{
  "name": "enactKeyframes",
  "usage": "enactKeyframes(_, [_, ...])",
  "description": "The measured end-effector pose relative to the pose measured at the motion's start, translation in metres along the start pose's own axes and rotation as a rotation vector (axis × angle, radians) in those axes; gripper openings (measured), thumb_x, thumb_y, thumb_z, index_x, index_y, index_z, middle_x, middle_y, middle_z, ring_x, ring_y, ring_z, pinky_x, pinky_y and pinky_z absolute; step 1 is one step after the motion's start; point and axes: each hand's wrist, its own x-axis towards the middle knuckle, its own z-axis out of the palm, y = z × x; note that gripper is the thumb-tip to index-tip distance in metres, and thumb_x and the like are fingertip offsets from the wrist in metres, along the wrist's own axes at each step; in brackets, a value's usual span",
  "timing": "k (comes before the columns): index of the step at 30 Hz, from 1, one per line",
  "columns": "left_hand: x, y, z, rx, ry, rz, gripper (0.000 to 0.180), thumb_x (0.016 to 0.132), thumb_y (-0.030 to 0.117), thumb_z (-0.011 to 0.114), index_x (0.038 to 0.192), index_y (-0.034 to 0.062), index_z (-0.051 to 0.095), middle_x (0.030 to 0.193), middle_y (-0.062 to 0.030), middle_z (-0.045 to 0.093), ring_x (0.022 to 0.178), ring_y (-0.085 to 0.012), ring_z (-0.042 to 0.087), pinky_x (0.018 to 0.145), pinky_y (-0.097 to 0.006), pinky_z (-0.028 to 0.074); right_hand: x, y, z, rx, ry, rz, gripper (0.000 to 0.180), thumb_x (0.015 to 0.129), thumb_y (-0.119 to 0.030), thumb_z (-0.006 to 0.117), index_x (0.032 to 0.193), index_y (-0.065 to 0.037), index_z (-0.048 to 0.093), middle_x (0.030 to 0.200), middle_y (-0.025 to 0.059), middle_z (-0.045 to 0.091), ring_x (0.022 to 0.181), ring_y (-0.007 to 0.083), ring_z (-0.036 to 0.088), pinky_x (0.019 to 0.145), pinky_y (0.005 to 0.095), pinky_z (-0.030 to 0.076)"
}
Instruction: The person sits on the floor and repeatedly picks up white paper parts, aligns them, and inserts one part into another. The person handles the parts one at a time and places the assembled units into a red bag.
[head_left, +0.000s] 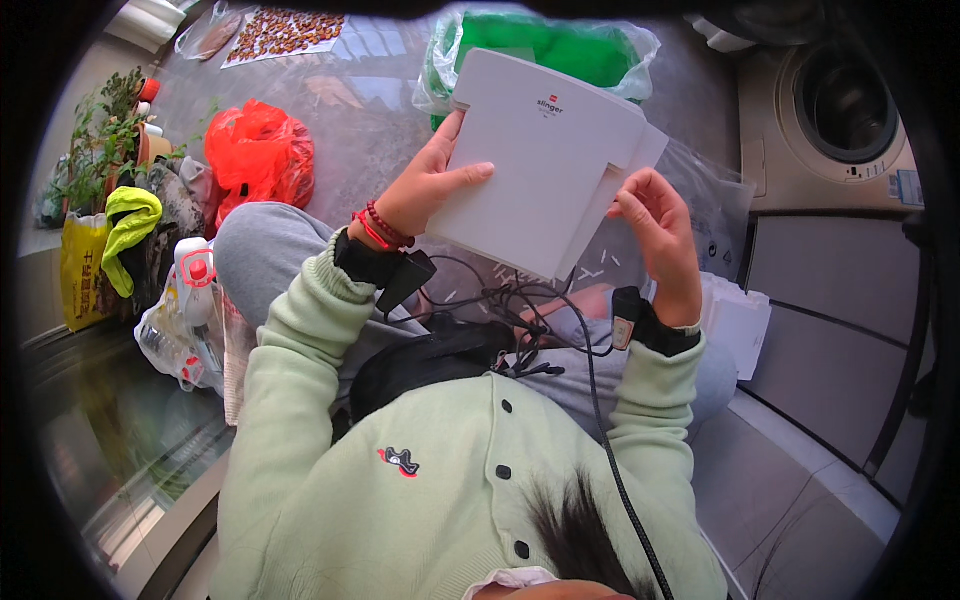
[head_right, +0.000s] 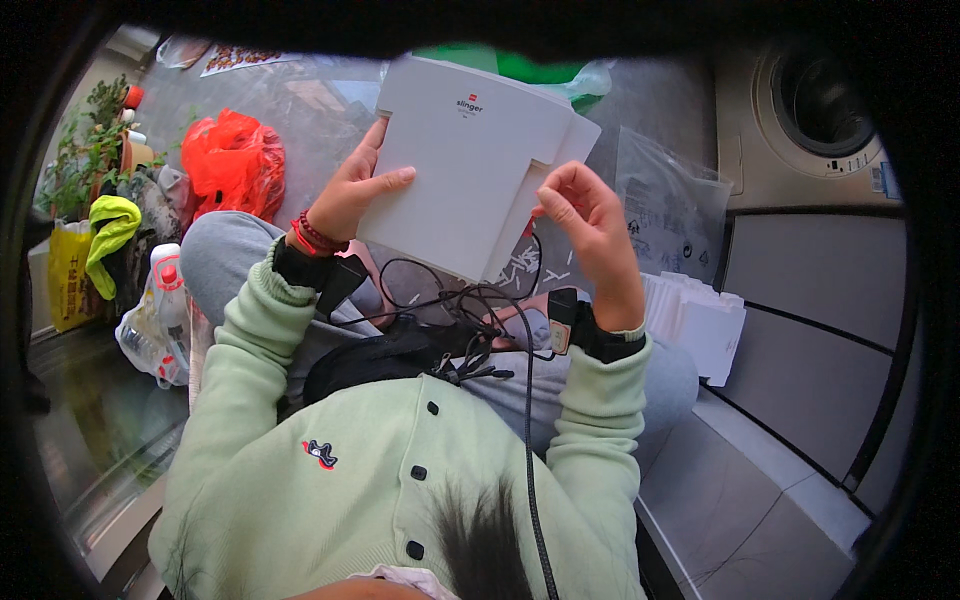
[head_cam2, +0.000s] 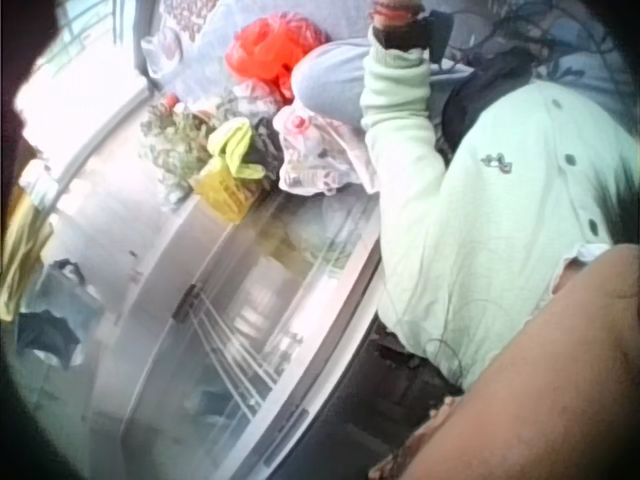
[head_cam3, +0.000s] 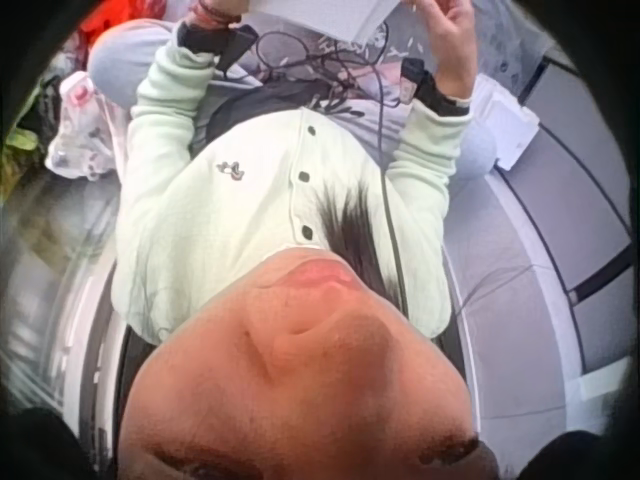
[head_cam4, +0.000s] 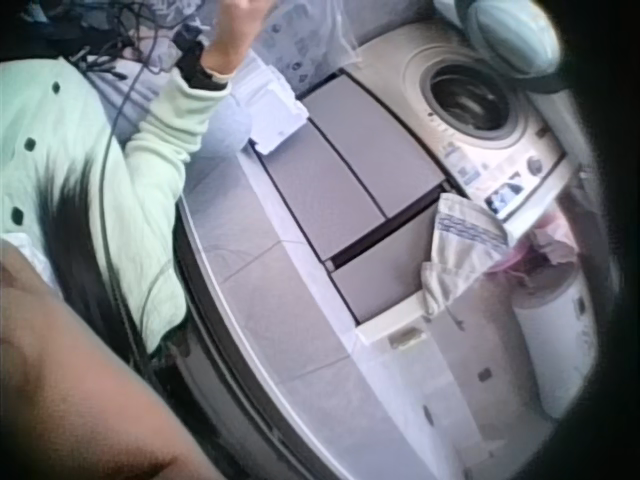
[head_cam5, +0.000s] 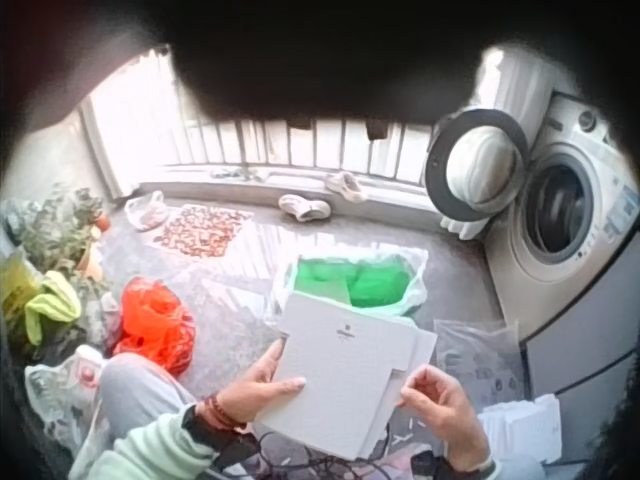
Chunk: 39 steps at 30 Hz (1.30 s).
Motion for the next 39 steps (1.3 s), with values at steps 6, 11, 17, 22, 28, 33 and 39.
enactKeyframes(6, [-0.002,-0.001,0.007,0.232,-0.047,0.043,0.086,0.088,0.007,0.061,0.149,0.0013,0.001,0.147,-0.0140,0.025,0.133,-0.0196,0.029,0.107,-0.032,0.030,-0.001,-0.008,0.009,-0.006,-0.157,0.017,0.011,0.092,-0.010,0.060,0.091,-0.002,0.053,0.083,-0.0013,0.055,0.079,0.0063,0.054,0.073,0.0206,0.045])
enactKeyframes(11, [0.005,0.001,0.010,0.407,-0.027,0.276,0.089,0.088,0.008,0.061,0.149,0.0030,-0.003,0.150,-0.0163,0.021,0.135,-0.0207,0.027,0.109,-0.033,0.026,0.002,-0.002,0.010,-0.039,-0.051,0.017,0.011,0.092,-0.010,0.060,0.092,-0.001,0.054,0.086,0.0012,0.057,0.080,0.0076,0.055,0.074,0.0219,0.046])
enactKeyframes(17, [0.012,0.010,0.006,0.496,-0.047,0.410,0.091,0.085,0.003,0.058,0.150,0.0063,-0.006,0.152,-0.0191,0.019,0.136,-0.0270,0.029,0.110,-0.035,0.023,0.026,-0.020,-0.016,-0.422,0.279,-0.085,0.011,0.093,-0.013,0.059,0.093,-0.002,0.057,0.108,0.0074,0.060,0.090,0.0095,0.056,0.082,0.0218,0.043])
enactKeyframes(22, [0.018,0.020,0.001,0.694,-0.083,0.425,0.092,0.082,-0.002,0.056,0.150,0.0068,-0.006,0.152,-0.0206,0.019,0.137,-0.0311,0.029,0.111,-0.035,0.022,0.047,-0.043,-0.023,-0.902,0.213,-0.282,0.013,0.092,-0.013,0.059,0.092,0.000,0.058,0.112,0.0104,0.061,0.091,0.0154,0.060,0.079,0.0267,0.049])
enactKeyframes(28, [0.019,0.017,0.006,0.759,-0.121,0.389,0.084,0.084,-0.002,0.056,0.150,0.0058,0.003,0.152,-0.0185,0.018,0.138,-0.0302,0.025,0.109,-0.038,0.025,0.064,-0.045,0.001,-0.867,0.201,-0.487,0.009,0.091,-0.010,0.059,0.091,-0.001,0.056,0.110,0.0118,0.063,0.090,0.0190,0.061,0.077,0.0292,0.049])
enactKeyframes(33, [0.020,0.006,0.011,0.716,-0.191,0.287,0.080,0.085,-0.002,0.055,0.147,0.0037,0.005,0.142,-0.0217,0.034,0.116,-0.0300,0.053,0.096,-0.037,0.040,0.058,-0.044,0.020,-0.635,0.106,-0.469,0.007,0.090,-0.007,0.059,0.091,-0.001,0.055,0.104,0.0122,0.064,0.089,0.0227,0.062,0.078,0.0308,0.049])
enactKeyframes(39, [0.018,-0.008,0.009,0.746,-0.225,0.280,0.079,0.085,-0.005,0.053,0.147,0.0064,0.005,0.135,-0.0215,0.040,0.106,-0.0273,0.059,0.087,-0.036,0.045,0.061,-0.041,0.028,-0.723,0.098,-0.537,0.007,0.093,-0.008,0.055,0.092,-0.002,0.053,0.107,0.0127,0.063,0.087,0.0186,0.061,0.076,0.0284,0.049])
